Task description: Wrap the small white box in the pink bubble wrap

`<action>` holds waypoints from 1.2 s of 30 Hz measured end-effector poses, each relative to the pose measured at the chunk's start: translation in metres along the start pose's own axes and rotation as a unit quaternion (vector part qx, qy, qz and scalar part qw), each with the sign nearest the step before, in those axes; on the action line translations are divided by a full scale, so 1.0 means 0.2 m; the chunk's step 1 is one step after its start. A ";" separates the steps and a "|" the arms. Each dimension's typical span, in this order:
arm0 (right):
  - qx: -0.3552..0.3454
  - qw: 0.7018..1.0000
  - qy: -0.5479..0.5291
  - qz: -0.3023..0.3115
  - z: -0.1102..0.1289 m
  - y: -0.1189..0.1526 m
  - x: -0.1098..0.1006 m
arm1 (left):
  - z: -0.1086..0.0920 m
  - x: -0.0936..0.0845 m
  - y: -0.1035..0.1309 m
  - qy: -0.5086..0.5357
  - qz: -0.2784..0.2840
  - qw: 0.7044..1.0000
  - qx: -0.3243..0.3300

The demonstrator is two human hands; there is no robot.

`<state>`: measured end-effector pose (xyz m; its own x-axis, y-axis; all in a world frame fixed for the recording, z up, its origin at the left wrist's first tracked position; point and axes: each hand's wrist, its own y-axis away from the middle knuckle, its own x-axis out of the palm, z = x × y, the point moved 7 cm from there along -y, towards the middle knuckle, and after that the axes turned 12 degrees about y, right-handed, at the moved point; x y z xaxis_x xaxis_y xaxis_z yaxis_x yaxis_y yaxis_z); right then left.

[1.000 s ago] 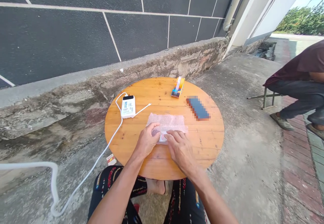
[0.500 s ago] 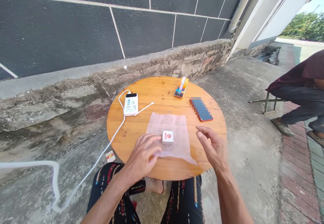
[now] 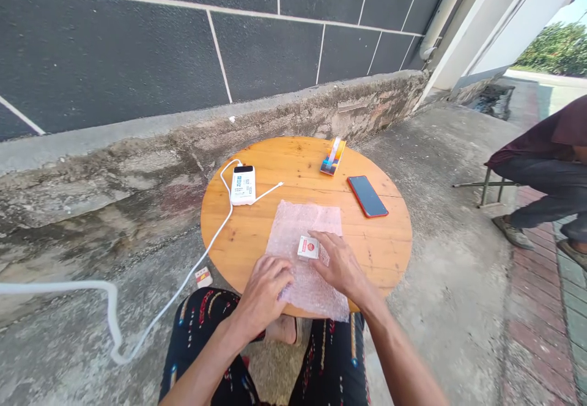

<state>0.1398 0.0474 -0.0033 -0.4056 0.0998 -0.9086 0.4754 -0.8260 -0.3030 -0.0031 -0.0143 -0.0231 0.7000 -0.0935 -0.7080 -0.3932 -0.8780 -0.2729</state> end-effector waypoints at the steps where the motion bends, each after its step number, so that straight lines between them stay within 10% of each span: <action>1: 0.001 1.000 0.001 0.000 0.00 0.01 0.00 | 0.00 0.00 0.00 0.001 -0.003 1.000 0.000; 16: 0.012 0.995 -0.090 0.038 -0.06 0.04 -0.01 | -0.03 -0.08 -0.09 0.056 -0.062 0.996 -0.038; 23: 0.085 0.974 -0.209 0.012 -0.19 0.17 -0.19 | -0.02 -0.11 -0.21 0.067 -0.083 0.992 -0.073; 36: 0.176 0.963 -0.173 -0.107 -0.29 0.18 -0.09 | 0.06 -0.12 -0.30 0.090 -0.113 0.978 -0.151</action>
<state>0.2096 0.0474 -0.0149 -0.7299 0.1490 -0.6672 0.0820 -0.9498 -0.3019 -0.0036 0.0457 0.0032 0.8530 0.0616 -0.5183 -0.0419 -0.9817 -0.1857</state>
